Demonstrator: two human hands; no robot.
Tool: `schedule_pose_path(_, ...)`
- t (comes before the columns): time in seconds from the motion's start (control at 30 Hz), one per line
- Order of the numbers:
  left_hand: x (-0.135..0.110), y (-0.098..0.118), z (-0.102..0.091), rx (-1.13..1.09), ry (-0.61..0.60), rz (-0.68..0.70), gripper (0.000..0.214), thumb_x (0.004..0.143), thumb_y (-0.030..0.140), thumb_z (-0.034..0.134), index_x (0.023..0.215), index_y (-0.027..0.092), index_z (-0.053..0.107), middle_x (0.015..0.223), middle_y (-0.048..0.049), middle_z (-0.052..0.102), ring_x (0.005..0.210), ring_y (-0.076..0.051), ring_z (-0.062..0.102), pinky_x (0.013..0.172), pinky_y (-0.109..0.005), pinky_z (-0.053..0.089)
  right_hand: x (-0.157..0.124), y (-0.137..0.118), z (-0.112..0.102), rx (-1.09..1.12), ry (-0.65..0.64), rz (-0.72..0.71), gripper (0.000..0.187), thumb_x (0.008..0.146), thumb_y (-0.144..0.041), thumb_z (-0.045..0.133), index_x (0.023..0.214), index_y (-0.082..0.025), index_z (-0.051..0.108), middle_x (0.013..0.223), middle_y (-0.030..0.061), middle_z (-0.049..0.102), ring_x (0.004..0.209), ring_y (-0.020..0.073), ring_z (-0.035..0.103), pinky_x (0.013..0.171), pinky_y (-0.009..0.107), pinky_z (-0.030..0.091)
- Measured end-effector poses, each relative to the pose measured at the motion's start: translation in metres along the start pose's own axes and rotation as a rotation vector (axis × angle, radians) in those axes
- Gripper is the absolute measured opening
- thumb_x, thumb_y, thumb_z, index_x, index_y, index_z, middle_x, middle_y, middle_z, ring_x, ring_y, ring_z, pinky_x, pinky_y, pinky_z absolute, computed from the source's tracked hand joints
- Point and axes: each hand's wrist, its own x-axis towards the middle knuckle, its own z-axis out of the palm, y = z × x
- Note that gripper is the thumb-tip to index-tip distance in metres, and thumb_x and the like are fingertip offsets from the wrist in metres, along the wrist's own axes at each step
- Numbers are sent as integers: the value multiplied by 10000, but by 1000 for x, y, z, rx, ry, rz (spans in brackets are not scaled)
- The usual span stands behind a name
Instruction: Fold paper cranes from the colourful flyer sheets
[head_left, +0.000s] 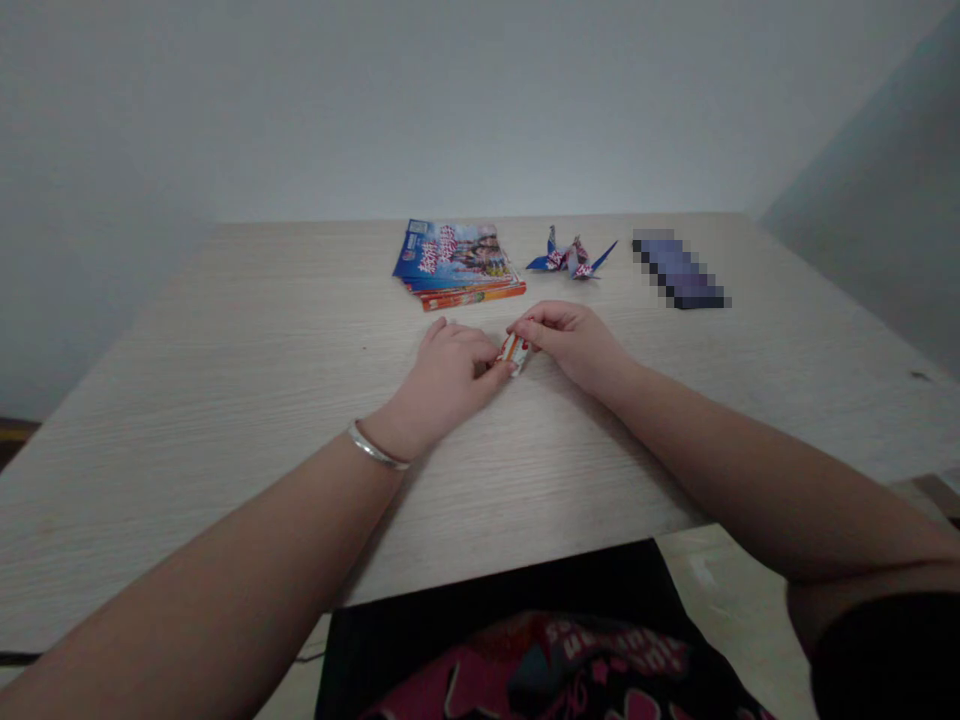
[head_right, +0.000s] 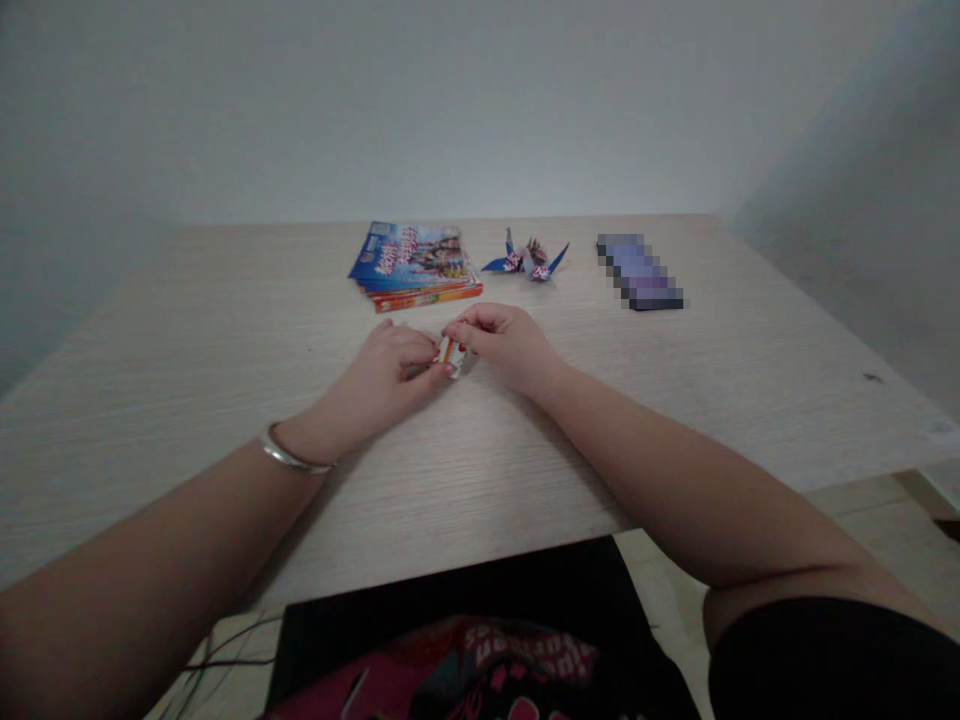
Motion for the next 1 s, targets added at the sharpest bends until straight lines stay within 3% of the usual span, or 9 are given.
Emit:
schedule_pose_path(0.2,1,2,-2,-226,10,-101,312,918,311,581,653,174,673,605,16,583,620,-133,493,662,-293,350,1,5,-2,18,16,43,333,785,-523,756,867,-206,696,654,-39,569,577,109,466,533,272,352)
schedule_pose_path(0.3,1,1,-2,-222,100,-190,281,878,268,591,618,172,633,603,19,573,598,-125,474,619,-282,332,1,8,2,75,77,6,370,717,-443,823,930,-235,605,766,-52,580,565,86,481,492,250,352)
schedule_pose_path(0.37,1,0,-1,-249,162,-248,252,878,281,597,654,175,640,641,15,608,616,-131,503,609,-276,350,0,9,5,76,106,-10,376,685,-368,839,861,-249,529,768,-64,574,549,77,489,487,244,382)
schedule_pose_path(0.47,1,-4,0,-274,207,-248,224,896,323,611,738,179,680,751,-10,688,721,-160,587,677,-283,438,-2,10,8,4,43,-6,271,729,-289,790,772,-244,526,685,-57,580,577,101,536,540,262,460)
schedule_pose_path(0.63,0,-9,5,-350,304,-132,133,865,300,689,922,185,727,1039,-69,769,1000,-220,682,931,-362,528,-3,8,11,-9,26,58,148,773,-241,749,811,-228,606,734,-17,676,648,131,629,608,289,511)
schedule_pose_path(0.77,-2,-4,3,-395,231,-150,120,867,288,721,938,192,730,1065,-63,797,995,-222,721,967,-378,553,-3,8,12,11,18,49,152,789,-281,748,787,-224,607,748,-12,695,642,120,628,608,277,503)
schedule_pose_path(1.0,-3,-1,-1,-364,227,-145,136,910,274,693,988,199,775,1094,-55,810,1038,-220,738,1002,-370,558,-4,7,8,48,-13,55,227,801,-422,742,804,-227,625,711,-10,674,666,134,618,592,274,514)
